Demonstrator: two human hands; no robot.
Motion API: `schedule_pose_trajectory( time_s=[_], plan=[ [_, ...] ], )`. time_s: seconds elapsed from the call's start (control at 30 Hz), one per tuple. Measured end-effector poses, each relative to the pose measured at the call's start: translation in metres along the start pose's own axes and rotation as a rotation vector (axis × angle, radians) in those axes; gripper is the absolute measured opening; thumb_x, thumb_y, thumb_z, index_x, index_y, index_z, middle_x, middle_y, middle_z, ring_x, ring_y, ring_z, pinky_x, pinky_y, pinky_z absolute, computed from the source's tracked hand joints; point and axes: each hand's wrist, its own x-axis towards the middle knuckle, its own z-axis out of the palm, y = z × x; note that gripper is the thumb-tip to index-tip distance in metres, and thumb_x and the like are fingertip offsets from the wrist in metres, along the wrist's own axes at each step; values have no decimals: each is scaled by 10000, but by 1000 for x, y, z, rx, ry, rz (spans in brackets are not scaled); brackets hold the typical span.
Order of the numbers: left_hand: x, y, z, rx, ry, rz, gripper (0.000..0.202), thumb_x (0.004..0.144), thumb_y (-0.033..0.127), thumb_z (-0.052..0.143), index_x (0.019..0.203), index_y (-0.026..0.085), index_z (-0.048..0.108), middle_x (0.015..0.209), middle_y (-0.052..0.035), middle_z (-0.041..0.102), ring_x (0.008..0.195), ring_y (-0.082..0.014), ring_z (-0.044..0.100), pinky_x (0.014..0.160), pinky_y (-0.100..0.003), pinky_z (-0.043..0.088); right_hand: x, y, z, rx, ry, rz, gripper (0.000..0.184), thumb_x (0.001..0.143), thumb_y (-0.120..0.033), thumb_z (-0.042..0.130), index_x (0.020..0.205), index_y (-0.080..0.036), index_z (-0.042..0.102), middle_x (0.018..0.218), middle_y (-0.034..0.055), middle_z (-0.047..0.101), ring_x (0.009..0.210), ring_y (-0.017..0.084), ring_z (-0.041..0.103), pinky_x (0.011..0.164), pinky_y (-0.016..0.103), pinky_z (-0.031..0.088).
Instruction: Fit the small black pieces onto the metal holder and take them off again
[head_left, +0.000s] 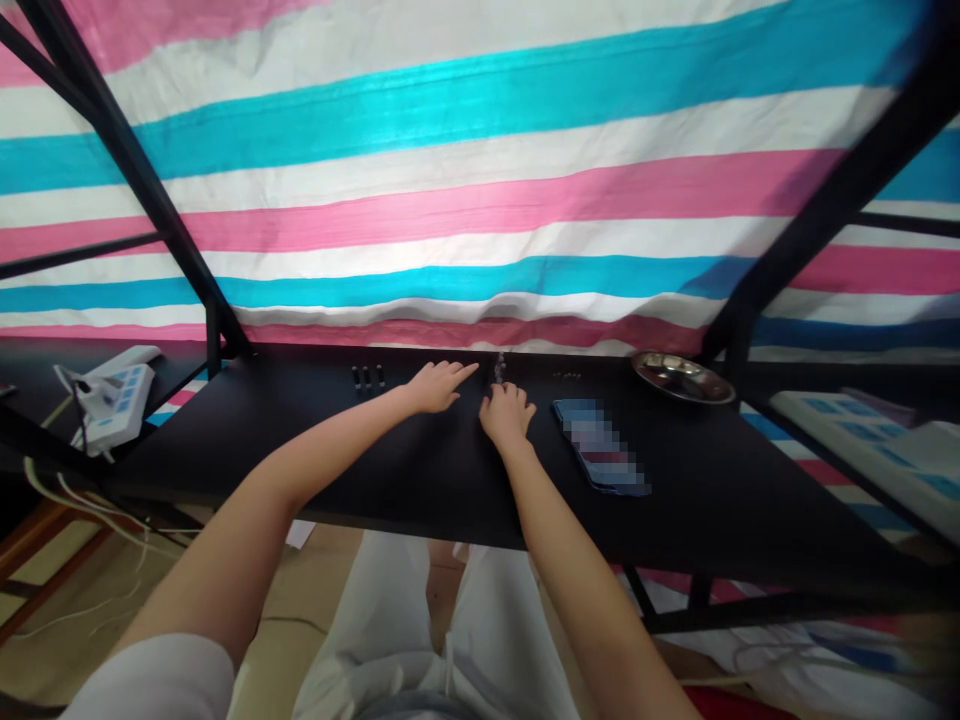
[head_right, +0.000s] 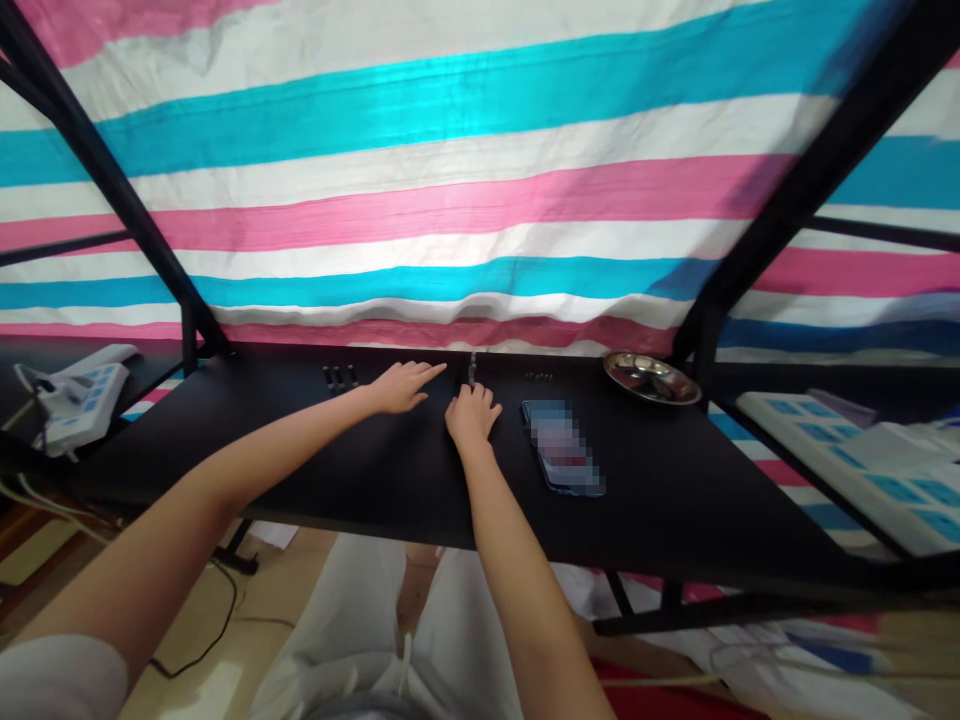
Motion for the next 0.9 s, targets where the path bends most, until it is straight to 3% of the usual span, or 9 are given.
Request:
schedule_pose_trajectory(
  time_s=[0.13, 0.3, 0.4, 0.5, 0.6, 0.67, 0.9],
  plan=[
    [17, 20, 32, -44, 55, -124, 633, 836, 204, 402, 1415, 209, 148, 1278, -137, 455, 1057, -253, 486, 805, -351, 385, 1, 5, 11, 12, 41, -8, 377, 808, -197, 402, 1157, -159, 539, 1253, 220, 463, 1186, 359, 353, 885, 639, 248],
    [39, 28, 46, -104, 79, -234, 661, 817, 182, 411, 1418, 219, 137, 1250, -125, 469, 1042, -252, 482, 795, -363, 388, 4, 7, 17, 15, -25, 26, 423, 829, -198, 366, 1229, -159, 496, 1333, 214, 405, 1262, 364, 280, 922, 681, 167],
    [47, 28, 47, -111, 87, -223, 594, 814, 185, 436, 1381, 209, 262, 1235, -122, 486, 1038, -250, 489, 794, -365, 390, 4, 6, 14, -10, -85, 53, 444, 842, -207, 355, 1267, -151, 471, 1367, 198, 375, 1285, 368, 250, 944, 674, 157],
    [50, 25, 46, -110, 155, -206, 377, 843, 180, 408, 1209, 170, 499, 1104, -113, 574, 1000, -232, 515, 812, -361, 385, 4, 5, 11, -34, -115, 69, 457, 856, -228, 351, 1298, -159, 443, 1387, 181, 355, 1298, 363, 233, 957, 666, 154],
    [44, 19, 45, -181, 252, -247, 252, 862, 225, 414, 1013, 168, 607, 978, -83, 627, 932, -204, 547, 816, -340, 391, 4, 3, 9, -54, -141, 77, 471, 868, -272, 352, 1322, -160, 417, 1397, 179, 340, 1306, 355, 218, 965, 665, 144],
    [33, 14, 44, -273, 336, -297, 217, 848, 258, 458, 975, 172, 611, 948, -64, 636, 888, -180, 558, 794, -311, 407, 5, 3, 8, -70, -165, 86, 486, 877, -308, 345, 1337, -160, 396, 1406, 180, 324, 1314, 348, 204, 972, 658, 141],
    [-22, 4, 42, -602, 670, -502, 103, 740, 207, 568, 833, 169, 590, 765, -11, 621, 697, -120, 549, 704, -249, 434, 12, -2, 7, -144, -283, 128, 546, 903, -401, 244, 1400, -177, 274, 1462, 140, 226, 1346, 313, 127, 1011, 621, 82]
  ],
)
